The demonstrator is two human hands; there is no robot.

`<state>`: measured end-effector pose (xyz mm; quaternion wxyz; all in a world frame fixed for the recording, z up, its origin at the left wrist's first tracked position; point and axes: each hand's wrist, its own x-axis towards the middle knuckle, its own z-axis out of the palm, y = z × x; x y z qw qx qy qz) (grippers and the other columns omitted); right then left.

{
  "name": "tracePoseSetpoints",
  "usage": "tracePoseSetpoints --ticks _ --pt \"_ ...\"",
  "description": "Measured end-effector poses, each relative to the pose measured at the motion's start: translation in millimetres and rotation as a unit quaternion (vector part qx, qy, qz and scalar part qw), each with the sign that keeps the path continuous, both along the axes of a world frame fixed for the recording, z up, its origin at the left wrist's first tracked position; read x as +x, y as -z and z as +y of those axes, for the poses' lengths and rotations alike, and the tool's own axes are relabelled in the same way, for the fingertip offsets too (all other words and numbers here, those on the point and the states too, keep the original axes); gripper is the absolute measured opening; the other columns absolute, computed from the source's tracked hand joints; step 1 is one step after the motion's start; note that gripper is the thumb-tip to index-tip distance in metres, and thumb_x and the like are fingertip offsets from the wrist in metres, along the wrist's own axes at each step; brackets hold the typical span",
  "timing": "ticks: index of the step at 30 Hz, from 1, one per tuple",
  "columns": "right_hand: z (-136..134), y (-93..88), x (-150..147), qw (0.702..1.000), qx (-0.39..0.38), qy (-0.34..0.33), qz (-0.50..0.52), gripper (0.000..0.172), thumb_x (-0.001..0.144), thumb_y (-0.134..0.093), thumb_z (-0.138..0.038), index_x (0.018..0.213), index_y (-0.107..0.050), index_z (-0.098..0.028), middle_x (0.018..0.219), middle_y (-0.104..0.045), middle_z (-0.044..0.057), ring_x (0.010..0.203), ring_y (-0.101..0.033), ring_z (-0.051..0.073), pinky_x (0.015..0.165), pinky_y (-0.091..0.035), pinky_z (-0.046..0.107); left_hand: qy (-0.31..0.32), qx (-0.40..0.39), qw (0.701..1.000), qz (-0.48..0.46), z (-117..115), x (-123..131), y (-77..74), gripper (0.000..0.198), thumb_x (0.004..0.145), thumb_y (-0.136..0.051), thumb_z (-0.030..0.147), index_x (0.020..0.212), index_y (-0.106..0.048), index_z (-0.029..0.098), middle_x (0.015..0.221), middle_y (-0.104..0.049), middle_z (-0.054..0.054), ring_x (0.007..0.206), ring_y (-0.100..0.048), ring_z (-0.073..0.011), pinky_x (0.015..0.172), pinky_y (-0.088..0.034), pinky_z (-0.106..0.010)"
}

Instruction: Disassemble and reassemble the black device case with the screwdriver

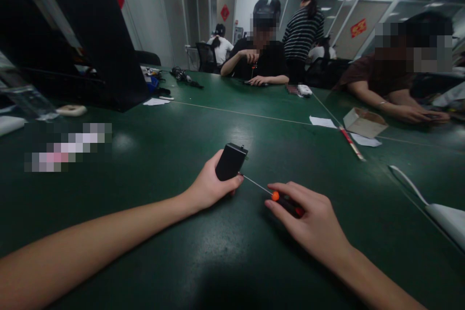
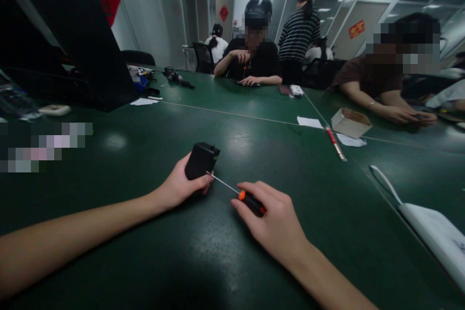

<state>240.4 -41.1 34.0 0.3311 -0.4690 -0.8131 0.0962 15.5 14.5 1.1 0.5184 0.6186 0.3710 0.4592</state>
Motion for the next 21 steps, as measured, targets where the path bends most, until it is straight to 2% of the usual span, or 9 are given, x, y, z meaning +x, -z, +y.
tracePoseSetpoints --ticks 5,9,12,18,21 --pt "0.2 -2.7 -0.3 0.998 -0.058 0.013 -0.014 0.025 0.096 -0.051 -0.033 0.095 -0.072 -0.019 0.081 -0.076 0.005 0.067 -0.071 0.019 0.062 -0.054 0.030 0.004 0.009 1.000 0.007 -1.7 -0.9 -0.7 0.033 0.079 -0.072 0.031 0.098 -0.048 0.018 0.072 -0.057 0.002 0.053 -0.055 -0.0115 0.054 -0.045 -0.025" --pt "1.0 -1.5 -0.2 0.997 -0.069 0.023 -0.033 0.018 0.091 -0.058 -0.036 0.089 -0.065 -0.020 0.071 -0.067 0.001 0.059 -0.063 0.016 0.054 -0.046 0.027 0.014 0.014 1.000 0.010 -1.9 -1.9 -0.3 0.034 0.079 -0.073 0.032 0.098 -0.049 0.019 0.076 -0.058 0.001 0.054 -0.055 -0.0114 0.054 -0.046 -0.025" --pt "3.8 3.0 -0.4 0.994 -0.106 0.030 -0.016 0.018 0.088 -0.063 -0.038 0.085 -0.061 -0.020 0.067 -0.061 -0.002 0.057 -0.058 0.014 0.054 -0.043 0.026 0.027 0.007 1.000 -0.002 -2.4 1.2 0.4 0.036 0.078 -0.074 0.033 0.099 -0.048 0.019 0.080 -0.060 0.000 0.055 -0.057 -0.0115 0.054 -0.047 -0.025" --pt "6.4 7.3 -6.2 0.988 -0.126 0.040 0.085 0.036 0.090 -0.059 -0.040 0.061 -0.051 -0.021 0.054 -0.046 -0.005 0.050 -0.045 0.012 0.051 -0.037 0.025 0.031 -0.050 0.996 -0.063 -9.2 14.0 2.5 0.039 0.077 -0.074 0.037 0.099 -0.048 0.019 0.079 -0.060 0.001 0.056 -0.057 -0.0117 0.056 -0.047 -0.027" --pt "2.5 5.0 -14.5 0.983 -0.115 0.011 0.142 0.024 0.091 -0.059 -0.033 0.071 -0.064 -0.020 0.066 -0.060 -0.001 0.062 -0.056 0.015 0.060 -0.043 0.026 0.038 -0.037 0.998 -0.039 -15.6 16.4 0.1 0.043 0.074 -0.077 0.030 0.105 -0.049 0.018 0.084 -0.062 -0.001 0.068 -0.060 -0.0142 0.066 -0.049 -0.028"
